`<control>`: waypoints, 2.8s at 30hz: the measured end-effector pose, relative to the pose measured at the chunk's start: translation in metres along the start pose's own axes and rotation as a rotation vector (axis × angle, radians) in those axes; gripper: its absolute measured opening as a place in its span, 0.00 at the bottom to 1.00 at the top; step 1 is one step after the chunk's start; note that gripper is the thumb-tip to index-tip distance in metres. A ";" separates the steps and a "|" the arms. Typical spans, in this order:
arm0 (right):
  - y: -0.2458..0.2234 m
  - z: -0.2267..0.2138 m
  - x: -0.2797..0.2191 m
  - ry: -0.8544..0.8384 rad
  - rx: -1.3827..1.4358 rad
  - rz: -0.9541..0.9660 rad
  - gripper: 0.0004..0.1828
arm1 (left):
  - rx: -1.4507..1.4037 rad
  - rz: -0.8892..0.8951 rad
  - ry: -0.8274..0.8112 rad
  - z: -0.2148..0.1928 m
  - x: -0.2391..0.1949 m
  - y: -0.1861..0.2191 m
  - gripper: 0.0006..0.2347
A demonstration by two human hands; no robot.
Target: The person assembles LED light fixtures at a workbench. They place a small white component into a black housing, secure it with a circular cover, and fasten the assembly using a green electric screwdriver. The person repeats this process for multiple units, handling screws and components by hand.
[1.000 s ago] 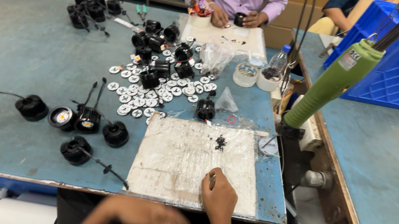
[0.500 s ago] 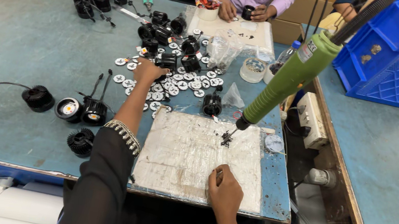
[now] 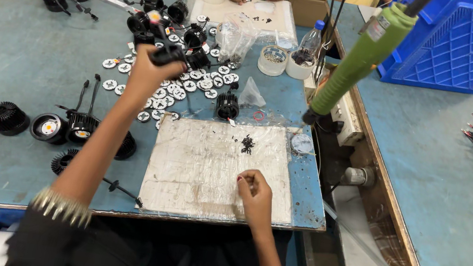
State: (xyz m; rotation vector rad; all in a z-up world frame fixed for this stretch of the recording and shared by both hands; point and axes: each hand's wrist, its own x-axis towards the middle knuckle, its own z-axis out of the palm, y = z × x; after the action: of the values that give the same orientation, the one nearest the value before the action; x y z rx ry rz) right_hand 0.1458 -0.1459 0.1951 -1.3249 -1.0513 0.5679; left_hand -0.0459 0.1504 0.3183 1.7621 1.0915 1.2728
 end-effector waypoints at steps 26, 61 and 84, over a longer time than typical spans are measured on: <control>-0.047 -0.014 -0.076 -0.399 0.246 0.069 0.14 | -1.288 -0.346 -0.376 0.046 -0.286 0.090 0.34; -0.058 0.000 -0.088 -0.329 0.366 -0.075 0.16 | -1.507 -0.242 -0.459 0.056 -0.274 0.076 0.35; -0.035 -0.012 -0.105 -0.145 0.114 -0.145 0.22 | -0.700 -0.120 -0.714 0.019 -0.282 0.089 0.34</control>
State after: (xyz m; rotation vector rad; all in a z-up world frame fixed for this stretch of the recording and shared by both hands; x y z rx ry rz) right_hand 0.1002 -0.2479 0.1990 -1.1109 -1.2059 0.6119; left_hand -0.0530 -0.1436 0.2861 1.3841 0.2763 0.7086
